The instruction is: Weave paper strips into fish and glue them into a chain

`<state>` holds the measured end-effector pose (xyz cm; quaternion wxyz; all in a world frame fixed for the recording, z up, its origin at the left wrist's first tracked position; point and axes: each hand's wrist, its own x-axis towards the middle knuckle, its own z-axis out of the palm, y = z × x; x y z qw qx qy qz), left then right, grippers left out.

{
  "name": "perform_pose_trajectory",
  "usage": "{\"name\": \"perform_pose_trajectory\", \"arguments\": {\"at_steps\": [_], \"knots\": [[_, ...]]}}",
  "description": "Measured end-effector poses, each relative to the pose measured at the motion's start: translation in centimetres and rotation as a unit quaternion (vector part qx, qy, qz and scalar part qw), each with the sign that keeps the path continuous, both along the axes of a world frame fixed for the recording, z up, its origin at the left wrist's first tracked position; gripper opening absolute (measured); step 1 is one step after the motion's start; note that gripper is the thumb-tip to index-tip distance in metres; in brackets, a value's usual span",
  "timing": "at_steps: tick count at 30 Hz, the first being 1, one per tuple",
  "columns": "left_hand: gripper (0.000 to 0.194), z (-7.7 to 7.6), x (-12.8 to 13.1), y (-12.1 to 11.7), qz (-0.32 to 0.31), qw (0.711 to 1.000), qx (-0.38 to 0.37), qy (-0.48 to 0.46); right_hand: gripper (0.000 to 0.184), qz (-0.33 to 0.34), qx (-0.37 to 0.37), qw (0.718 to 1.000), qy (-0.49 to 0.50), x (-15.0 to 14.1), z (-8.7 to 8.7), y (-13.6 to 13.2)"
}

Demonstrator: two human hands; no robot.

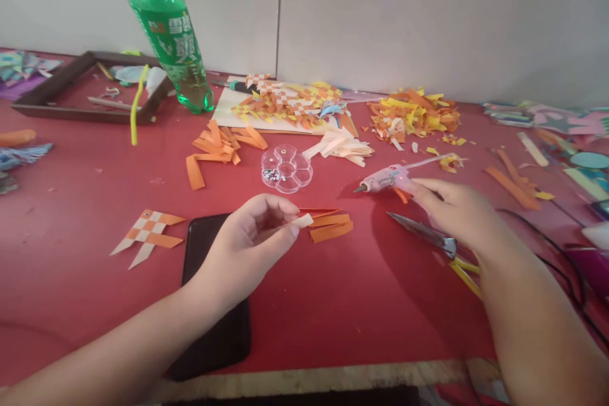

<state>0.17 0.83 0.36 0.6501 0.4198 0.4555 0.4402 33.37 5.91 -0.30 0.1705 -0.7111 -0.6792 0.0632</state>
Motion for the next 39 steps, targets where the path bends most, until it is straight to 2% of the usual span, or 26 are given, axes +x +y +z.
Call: {"name": "perform_pose_trajectory", "arguments": {"at_steps": [5, 7, 9, 11, 13, 15, 18, 20, 24, 27, 30, 32, 37, 39], "knots": [[0.015, 0.0, 0.1, 0.0, -0.005, 1.000, -0.003, 0.013, 0.022, 0.011, 0.131, 0.991, -0.017, -3.2, 0.0, -1.1], [0.018, 0.1, 0.1, 0.0, -0.006, 1.000, -0.009, 0.019, 0.018, 0.049, 0.162, 0.985, 0.017, -5.5, 0.3, -2.3], [0.019, 0.1, 0.2, 0.0, -0.009, 1.000, -0.012, 0.022, 0.013, 0.119, 0.116, 0.983, 0.079, -7.5, 0.4, -3.5], [0.020, 0.1, 0.2, 0.0, -0.008, 1.000, -0.015, 0.023, 0.014, 0.163, 0.065, 0.981, 0.082, -8.8, 0.3, -4.2], [0.021, 0.2, 0.2, 0.1, -0.004, 1.000, -0.018, 0.024, 0.018, 0.174, 0.016, 0.982, 0.068, -9.3, -0.1, -4.3], [0.022, 0.3, 0.2, 0.2, -0.002, 0.999, -0.021, 0.028, 0.013, 0.167, -0.025, 0.983, 0.069, -9.2, -0.3, -4.2], [0.023, 0.3, 0.2, 0.2, -0.002, 0.999, -0.029, 0.030, 0.006, 0.182, -0.052, 0.974, 0.121, -8.8, 0.0, -4.2], [0.024, 0.2, 0.3, 0.2, -0.003, 0.999, -0.036, 0.025, 0.006, 0.227, -0.068, 0.955, 0.177, -8.6, 0.7, -4.4], [0.026, 0.2, 0.3, 0.2, -0.004, 0.999, -0.042, 0.026, 0.019, 0.314, -0.159, 0.885, 0.306, -8.7, 1.9, -4.9], [0.026, 0.2, 0.3, 0.2, -0.005, 0.999, -0.041, 0.022, 0.023, 0.311, -0.219, 0.844, 0.379, -8.9, 1.9, -5.0], [0.026, 0.2, 0.4, 0.2, -0.001, 0.999, -0.043, 0.014, 0.013, 0.277, -0.252, 0.834, 0.406, -9.0, 1.5, -5.0], [0.025, 0.2, 0.4, 0.3, 0.005, 0.999, -0.040, 0.013, 0.008, 0.260, -0.239, 0.835, 0.422, -8.9, 1.3, -4.9], [0.022, 0.0, 0.3, 0.1, -0.012, 0.999, -0.042, 0.016, 0.004, 0.279, -0.086, 0.856, 0.428, -8.6, 1.6, -4.5], [0.019, 0.0, 0.3, -0.1, -0.027, 0.998, -0.047, 0.026, 0.006, 0.264, -0.065, 0.863, 0.427, -8.9, 2.1, -4.5]]}}
